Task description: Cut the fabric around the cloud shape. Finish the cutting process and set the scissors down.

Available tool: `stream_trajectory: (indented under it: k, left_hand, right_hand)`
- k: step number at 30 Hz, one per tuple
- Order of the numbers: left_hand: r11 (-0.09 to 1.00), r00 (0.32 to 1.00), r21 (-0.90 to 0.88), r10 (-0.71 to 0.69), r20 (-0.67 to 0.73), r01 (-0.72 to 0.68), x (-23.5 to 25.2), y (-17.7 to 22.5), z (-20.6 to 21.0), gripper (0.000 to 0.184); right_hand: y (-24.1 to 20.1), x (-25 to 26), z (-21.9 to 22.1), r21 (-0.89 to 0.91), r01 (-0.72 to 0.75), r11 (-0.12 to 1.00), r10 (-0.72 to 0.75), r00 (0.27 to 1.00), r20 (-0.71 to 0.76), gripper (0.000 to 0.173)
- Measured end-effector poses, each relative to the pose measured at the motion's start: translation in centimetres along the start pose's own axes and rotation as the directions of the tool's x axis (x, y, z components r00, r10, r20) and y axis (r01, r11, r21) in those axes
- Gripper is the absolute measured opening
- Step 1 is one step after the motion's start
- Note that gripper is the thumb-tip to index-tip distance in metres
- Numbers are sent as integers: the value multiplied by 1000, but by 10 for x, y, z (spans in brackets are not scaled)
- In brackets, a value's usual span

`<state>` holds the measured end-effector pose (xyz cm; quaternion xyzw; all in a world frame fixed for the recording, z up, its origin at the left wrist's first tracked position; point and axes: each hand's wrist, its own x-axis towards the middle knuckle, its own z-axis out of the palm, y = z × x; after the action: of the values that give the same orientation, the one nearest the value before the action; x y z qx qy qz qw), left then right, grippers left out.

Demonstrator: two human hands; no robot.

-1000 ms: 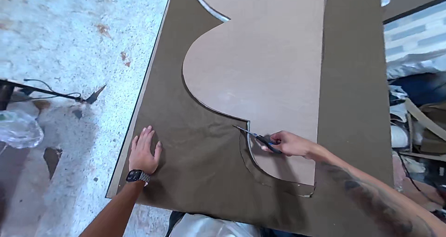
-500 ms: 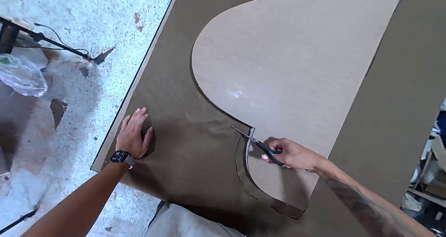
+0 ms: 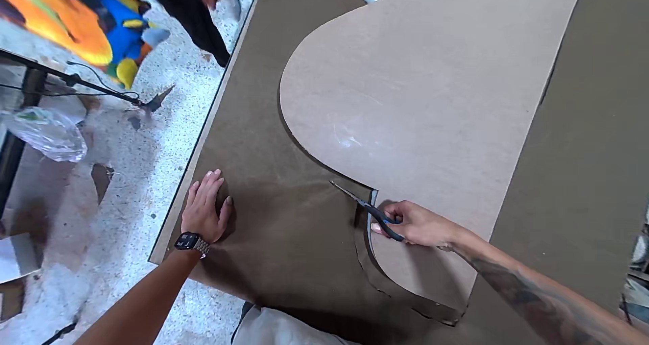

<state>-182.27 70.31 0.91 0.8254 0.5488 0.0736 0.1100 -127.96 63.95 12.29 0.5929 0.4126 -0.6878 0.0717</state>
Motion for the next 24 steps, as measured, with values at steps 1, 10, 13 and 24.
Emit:
stream_trajectory:
  k: [1, 10, 13, 24]
  left_hand:
    - [1000, 1000, 0, 0, 0, 0, 0, 0, 0, 62]
    - [1000, 1000, -17, 7, -29, -8, -2, 4, -1, 61]
    - [1000, 1000, -9, 2, -21, -2, -2, 5, 0, 61]
    - [998, 999, -58, 25, -23, -27, 0, 1, 0, 61]
  right_hand:
    - [1, -1, 0, 43, 9, 999, -9, 1000, -2, 43]
    - [-23, 8, -10, -1, 56, 998, -56, 998, 7, 43]
    - [-20, 8, -16, 12, 65, 998, -65, 998, 24, 40]
    - [-22, 16, -6, 70, 42, 997, -42, 999, 1, 36]
